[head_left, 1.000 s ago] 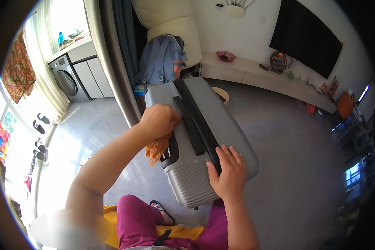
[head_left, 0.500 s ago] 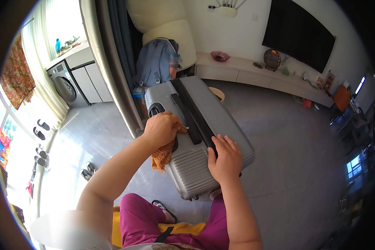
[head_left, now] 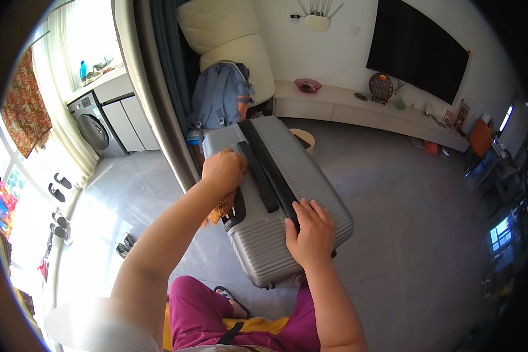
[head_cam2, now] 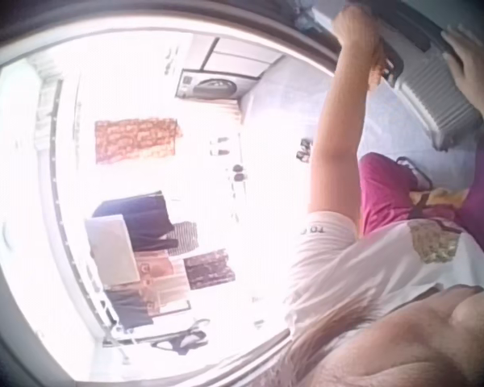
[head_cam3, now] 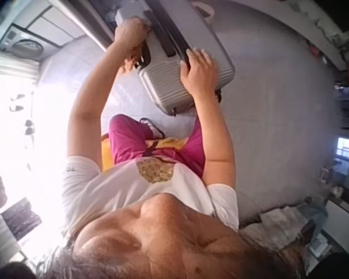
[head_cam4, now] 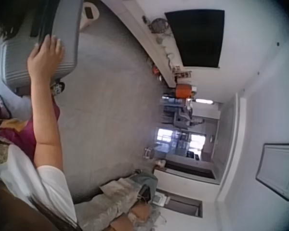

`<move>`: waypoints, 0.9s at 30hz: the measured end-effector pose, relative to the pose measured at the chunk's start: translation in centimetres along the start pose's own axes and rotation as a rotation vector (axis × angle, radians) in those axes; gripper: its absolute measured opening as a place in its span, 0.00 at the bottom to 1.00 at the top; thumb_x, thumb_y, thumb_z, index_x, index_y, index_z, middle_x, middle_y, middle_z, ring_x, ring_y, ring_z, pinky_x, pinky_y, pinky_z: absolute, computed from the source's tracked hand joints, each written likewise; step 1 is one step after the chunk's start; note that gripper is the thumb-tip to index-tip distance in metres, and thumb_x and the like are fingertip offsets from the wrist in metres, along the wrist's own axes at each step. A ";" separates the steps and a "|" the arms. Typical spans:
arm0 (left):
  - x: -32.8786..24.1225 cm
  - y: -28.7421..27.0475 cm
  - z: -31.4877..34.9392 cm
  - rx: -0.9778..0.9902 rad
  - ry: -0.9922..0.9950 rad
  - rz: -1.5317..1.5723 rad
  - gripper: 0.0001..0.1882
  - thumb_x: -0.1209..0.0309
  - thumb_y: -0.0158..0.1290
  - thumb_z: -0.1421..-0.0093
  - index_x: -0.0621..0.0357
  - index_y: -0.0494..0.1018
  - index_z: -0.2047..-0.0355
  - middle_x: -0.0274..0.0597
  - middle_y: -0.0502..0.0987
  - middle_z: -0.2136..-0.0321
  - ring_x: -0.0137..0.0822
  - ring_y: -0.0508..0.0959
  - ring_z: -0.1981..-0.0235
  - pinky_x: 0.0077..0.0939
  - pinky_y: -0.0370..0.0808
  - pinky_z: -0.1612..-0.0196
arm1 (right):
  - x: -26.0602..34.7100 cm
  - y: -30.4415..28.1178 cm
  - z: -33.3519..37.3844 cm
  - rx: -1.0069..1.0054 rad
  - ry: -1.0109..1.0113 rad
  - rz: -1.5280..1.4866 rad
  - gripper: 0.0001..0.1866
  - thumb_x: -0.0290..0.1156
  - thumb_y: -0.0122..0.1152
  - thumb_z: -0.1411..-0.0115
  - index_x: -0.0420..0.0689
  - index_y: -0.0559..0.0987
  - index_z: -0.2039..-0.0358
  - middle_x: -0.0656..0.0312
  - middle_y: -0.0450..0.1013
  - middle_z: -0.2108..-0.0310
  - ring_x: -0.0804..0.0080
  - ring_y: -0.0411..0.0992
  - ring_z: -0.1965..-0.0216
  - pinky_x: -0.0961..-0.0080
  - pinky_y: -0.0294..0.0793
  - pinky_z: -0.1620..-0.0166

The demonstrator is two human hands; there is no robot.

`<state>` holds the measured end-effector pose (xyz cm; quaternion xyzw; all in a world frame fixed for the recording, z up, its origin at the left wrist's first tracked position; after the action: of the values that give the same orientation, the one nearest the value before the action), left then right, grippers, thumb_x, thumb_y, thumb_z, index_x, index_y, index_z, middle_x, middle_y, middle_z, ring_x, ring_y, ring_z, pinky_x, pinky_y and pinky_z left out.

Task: The person wets a cloth in a sink and then wipes the exterior surface and handle of a silver suitcase using the damp cloth.

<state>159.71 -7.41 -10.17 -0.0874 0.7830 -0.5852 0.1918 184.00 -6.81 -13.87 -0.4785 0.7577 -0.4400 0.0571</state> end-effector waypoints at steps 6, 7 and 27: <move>-2.8 -0.1 2.5 0.258 0.322 0.114 0.08 0.69 0.55 0.51 0.44 0.82 0.70 0.38 0.78 0.66 0.45 0.80 0.62 0.37 0.77 0.61 | -0.6 -0.5 0.1 -0.007 0.000 0.019 0.20 0.37 0.60 0.44 0.38 0.79 0.55 0.50 0.76 0.52 0.49 0.70 0.47 0.48 0.66 0.43; -2.2 0.5 1.5 0.302 0.250 0.129 0.08 0.70 0.55 0.50 0.47 0.81 0.70 0.39 0.79 0.67 0.46 0.80 0.63 0.38 0.77 0.61 | -0.6 -0.3 0.0 -0.008 -0.003 0.013 0.20 0.37 0.60 0.45 0.38 0.79 0.55 0.50 0.76 0.52 0.49 0.70 0.47 0.48 0.66 0.43; -7.4 -1.6 11.7 0.219 0.523 0.411 0.04 0.71 0.59 0.48 0.52 0.80 0.71 0.40 0.78 0.73 0.42 0.79 0.71 0.34 0.76 0.67 | -1.7 0.1 -0.9 -0.060 -0.092 -0.089 0.15 0.32 0.62 0.45 0.39 0.80 0.58 0.52 0.77 0.55 0.51 0.72 0.50 0.58 0.69 0.46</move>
<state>171.02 -15.56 -10.01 0.2458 0.7396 -0.6174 0.1067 184.37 -4.96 -13.94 -0.5331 0.7451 -0.3966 0.0577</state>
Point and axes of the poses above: each hand's wrist, its own z-axis away from the middle knuckle, its own y-axis out of the palm, x = y × z, the point moved 4 cm from there along -z, towards the middle knuckle
